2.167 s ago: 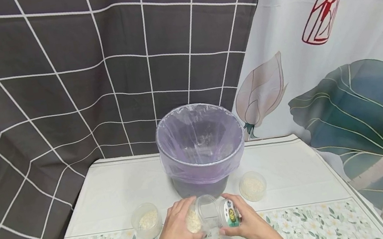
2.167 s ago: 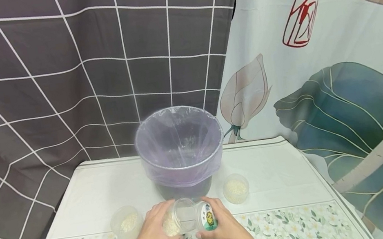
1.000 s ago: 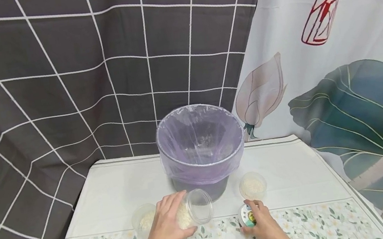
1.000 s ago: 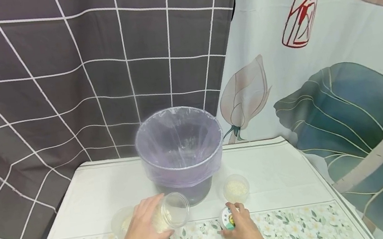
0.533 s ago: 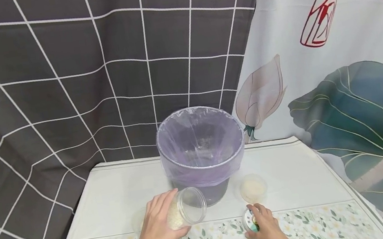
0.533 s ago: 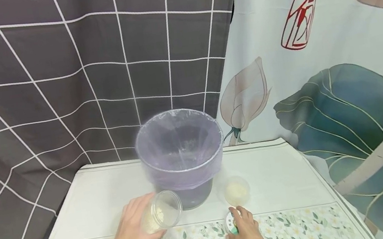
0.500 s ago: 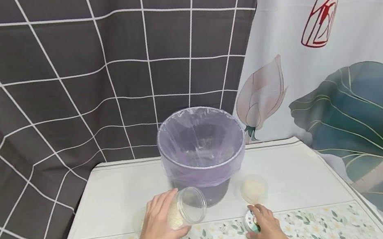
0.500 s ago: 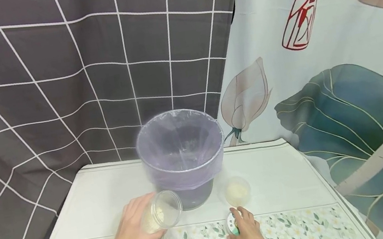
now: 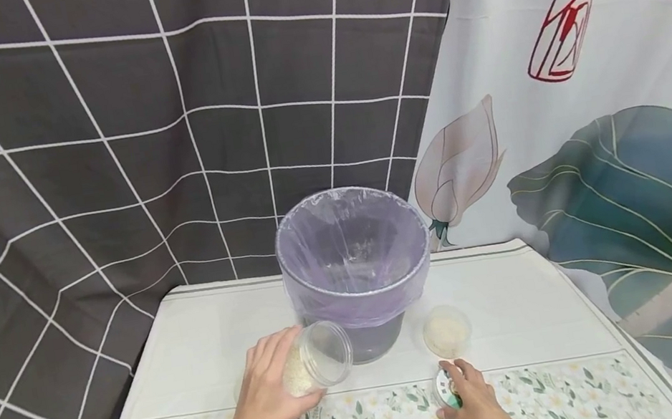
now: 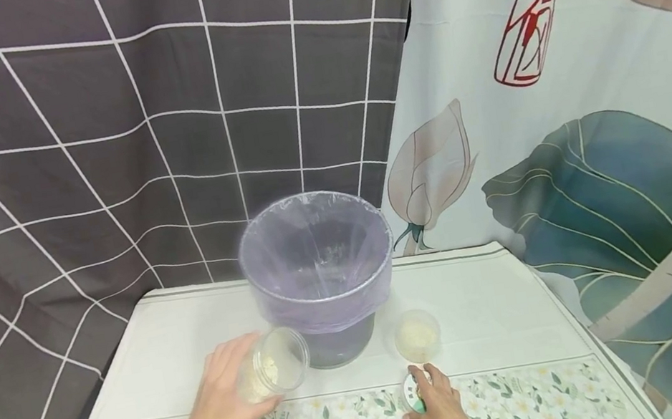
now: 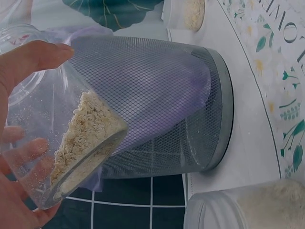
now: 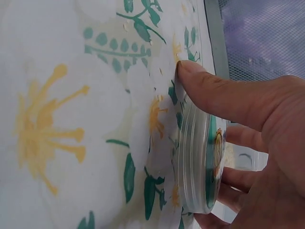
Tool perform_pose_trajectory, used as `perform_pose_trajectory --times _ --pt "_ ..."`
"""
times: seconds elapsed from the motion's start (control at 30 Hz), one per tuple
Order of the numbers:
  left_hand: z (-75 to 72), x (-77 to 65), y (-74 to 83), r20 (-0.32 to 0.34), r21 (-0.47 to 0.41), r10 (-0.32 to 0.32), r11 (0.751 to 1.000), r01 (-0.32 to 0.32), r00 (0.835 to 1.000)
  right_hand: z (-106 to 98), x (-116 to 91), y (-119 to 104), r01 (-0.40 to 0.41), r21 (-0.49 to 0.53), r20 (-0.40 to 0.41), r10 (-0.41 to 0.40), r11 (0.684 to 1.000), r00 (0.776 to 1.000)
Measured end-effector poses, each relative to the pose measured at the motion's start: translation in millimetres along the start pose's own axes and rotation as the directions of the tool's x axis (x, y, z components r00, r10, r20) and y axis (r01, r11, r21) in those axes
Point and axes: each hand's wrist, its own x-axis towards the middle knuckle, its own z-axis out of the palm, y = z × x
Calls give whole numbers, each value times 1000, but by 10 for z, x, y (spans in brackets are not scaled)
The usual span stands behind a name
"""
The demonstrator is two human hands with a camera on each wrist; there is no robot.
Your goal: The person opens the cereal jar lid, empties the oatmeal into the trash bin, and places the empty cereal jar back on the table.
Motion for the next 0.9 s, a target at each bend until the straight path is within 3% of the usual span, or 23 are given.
perform_pose_trajectory --times 0.4,0.9 --pt "-125 119 -12 -43 20 32 999 -31 999 -3 14 -2 -24 6 7 24 1000 1000" --pt "-246 274 -15 -38 47 70 997 -68 997 -110 -27 -9 11 57 -5 -11 998 1000"
